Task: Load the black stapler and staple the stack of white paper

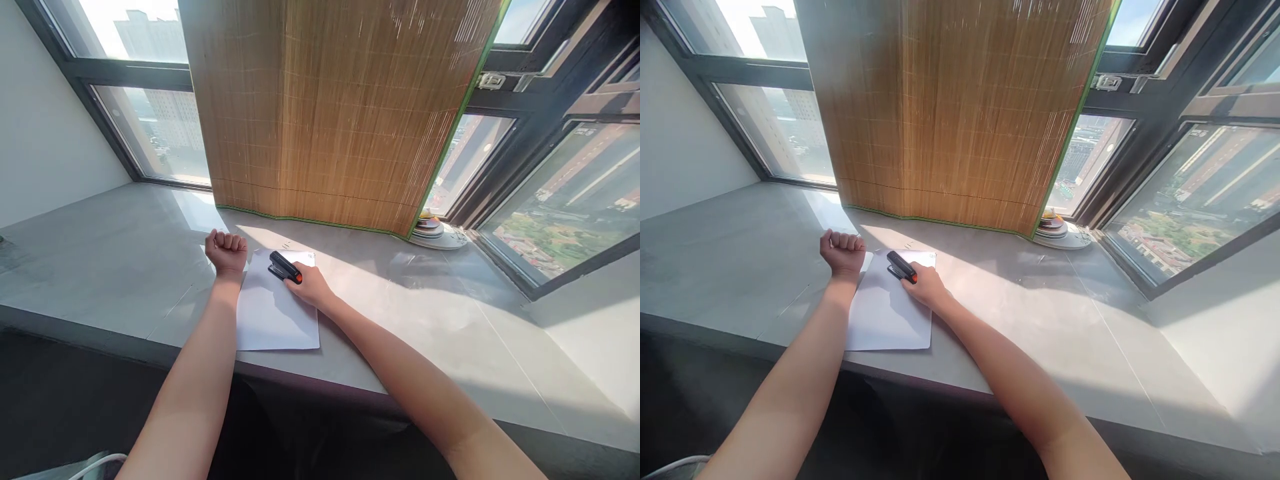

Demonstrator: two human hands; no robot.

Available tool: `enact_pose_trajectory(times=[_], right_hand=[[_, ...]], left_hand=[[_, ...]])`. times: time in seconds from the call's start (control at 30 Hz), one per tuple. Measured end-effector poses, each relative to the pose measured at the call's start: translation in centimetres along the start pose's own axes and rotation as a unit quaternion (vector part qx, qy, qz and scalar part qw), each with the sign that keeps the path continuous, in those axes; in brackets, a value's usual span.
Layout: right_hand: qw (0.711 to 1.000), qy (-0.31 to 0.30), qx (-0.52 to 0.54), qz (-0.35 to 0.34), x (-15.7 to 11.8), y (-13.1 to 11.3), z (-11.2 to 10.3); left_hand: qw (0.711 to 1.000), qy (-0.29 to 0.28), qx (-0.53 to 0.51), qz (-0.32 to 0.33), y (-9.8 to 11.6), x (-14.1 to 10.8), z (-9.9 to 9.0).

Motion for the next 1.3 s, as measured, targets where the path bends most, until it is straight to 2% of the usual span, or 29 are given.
enact_pose_trajectory(times=[0.37,0.6,0.67,0.8,0.93,1.07,1.3], right_hand=[[0.999,-0.004,-0.033,0.016,-1.1,0.3,-0.4],[1.000,0.007,-0.021,0.016,-4.9,2.8,-4.4],[0.999,0.015,-0.018,0.023,-6.3,4.1,-5.9],[0.995,0.038,-0.037,0.082,-9.3,7.7,-9.3],[0.996,0.048,-0.041,0.068,-11.5,9.7,-11.8],[0.996,0.053,-0.047,0.057,-12.2,10.4,-12.6],[0.995,0.074,-0.038,0.051,-11.9,11.0,-12.4]], left_hand=[[1.000,-0.008,-0.023,-0.016,-0.4,0.0,0.2],[0.998,-0.003,-0.063,-0.019,-0.5,0.3,-0.1],[0.998,0.006,-0.059,-0.015,-0.4,0.5,-0.5],[0.999,0.011,-0.038,-0.020,-0.6,0.8,-0.9],[0.999,0.011,-0.022,-0.030,-1.0,0.8,-0.9],[0.999,0.004,-0.018,-0.046,-1.5,0.7,-0.7],[0.996,-0.009,0.019,-0.092,-2.8,0.5,0.1]])
Point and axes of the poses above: each hand's wrist, its own x-axis towards the middle knuckle, its own z-axis out of the palm, y = z × x, the point moved 7 cm from there along x, towards the middle knuckle, and after that the axes turned 5 degrees about -x, right-handed, at the moved point
